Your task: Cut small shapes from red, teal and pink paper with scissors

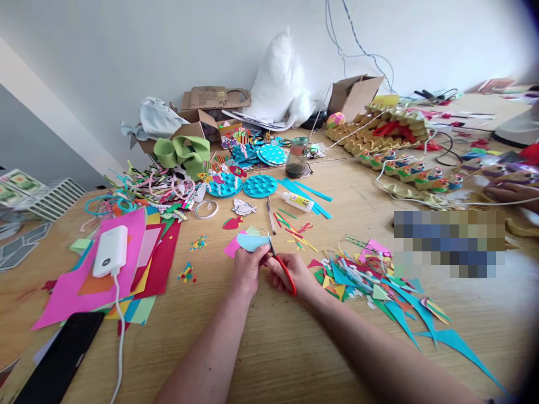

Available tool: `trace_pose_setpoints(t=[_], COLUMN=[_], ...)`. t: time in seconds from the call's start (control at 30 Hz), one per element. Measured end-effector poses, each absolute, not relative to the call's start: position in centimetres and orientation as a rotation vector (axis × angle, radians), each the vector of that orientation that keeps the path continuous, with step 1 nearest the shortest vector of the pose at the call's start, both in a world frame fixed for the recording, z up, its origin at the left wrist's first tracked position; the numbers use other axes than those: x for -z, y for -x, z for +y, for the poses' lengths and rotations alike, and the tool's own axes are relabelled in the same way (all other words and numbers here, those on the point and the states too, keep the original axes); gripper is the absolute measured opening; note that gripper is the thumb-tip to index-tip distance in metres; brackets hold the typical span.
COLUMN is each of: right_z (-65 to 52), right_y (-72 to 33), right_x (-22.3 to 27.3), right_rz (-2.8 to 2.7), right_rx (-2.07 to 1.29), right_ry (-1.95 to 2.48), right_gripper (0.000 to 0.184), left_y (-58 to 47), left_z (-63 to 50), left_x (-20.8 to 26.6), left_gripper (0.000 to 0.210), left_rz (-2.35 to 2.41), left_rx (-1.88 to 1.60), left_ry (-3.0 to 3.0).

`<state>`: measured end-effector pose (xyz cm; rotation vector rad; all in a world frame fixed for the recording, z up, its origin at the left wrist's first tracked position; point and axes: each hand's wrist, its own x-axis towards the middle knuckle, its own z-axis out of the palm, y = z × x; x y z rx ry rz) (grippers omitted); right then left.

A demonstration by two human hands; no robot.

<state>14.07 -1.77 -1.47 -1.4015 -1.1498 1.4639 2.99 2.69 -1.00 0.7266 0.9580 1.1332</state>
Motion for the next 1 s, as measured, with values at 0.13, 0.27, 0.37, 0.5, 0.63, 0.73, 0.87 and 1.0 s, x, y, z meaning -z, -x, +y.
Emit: trace_pose_setpoints(t=[0.13,0.27,0.37,0.5,0.63,0.73,0.87,1.0], right_z=[-1.75,-1.69,-1.68,-1.7,-1.7,-1.69,-1.67,-1.65], right_y=[-14.13,-14.11,-14.01,-13.85,-13.81,-13.87,-13.91,-13.84], right_x=[1.37,1.11,0.77,0.49,0.75,1.06,1.29,1.4], right_rz=[-1.155,-1.171,-1.155,-1.134,-1.136,-1.156,-1.169,-1.175], right_rx=[-1.466,-1.471,-1.467,-1.458,-1.451,-1.447,-1.442,-1.435], right_ry=[1.39,1.375,1.378,1.386,1.369,1.355,1.346,1.346], right_gripper=[0.05,0.05,0.052,0.052,0.052,0.051,0.05,0.051], left_y=[-2.95,-2.98,-3.07,-3.18,-3.21,-3.17,-3.1,-3.06], left_z=[2.74,2.67,2.59,2.49,2.42,2.43,2.42,2.39], left_x=[1.29,1.09,0.86,0.83,1.0,1.05,0.94,0.75], left_gripper=[0.023,0.024,0.024,0.024,0.024,0.023,0.02,0.02], left_rz=[0.947,0.958,0.946,0.942,0.934,0.925,0.93,0.934], left_rx=[-1.121,-1.117,-1.136,-1.142,-1.151,-1.148,-1.132,-1.114], left_ry=[-0.766,-0.765,-0.754,-0.731,-0.735,-0.752,-0.768,-0.78])
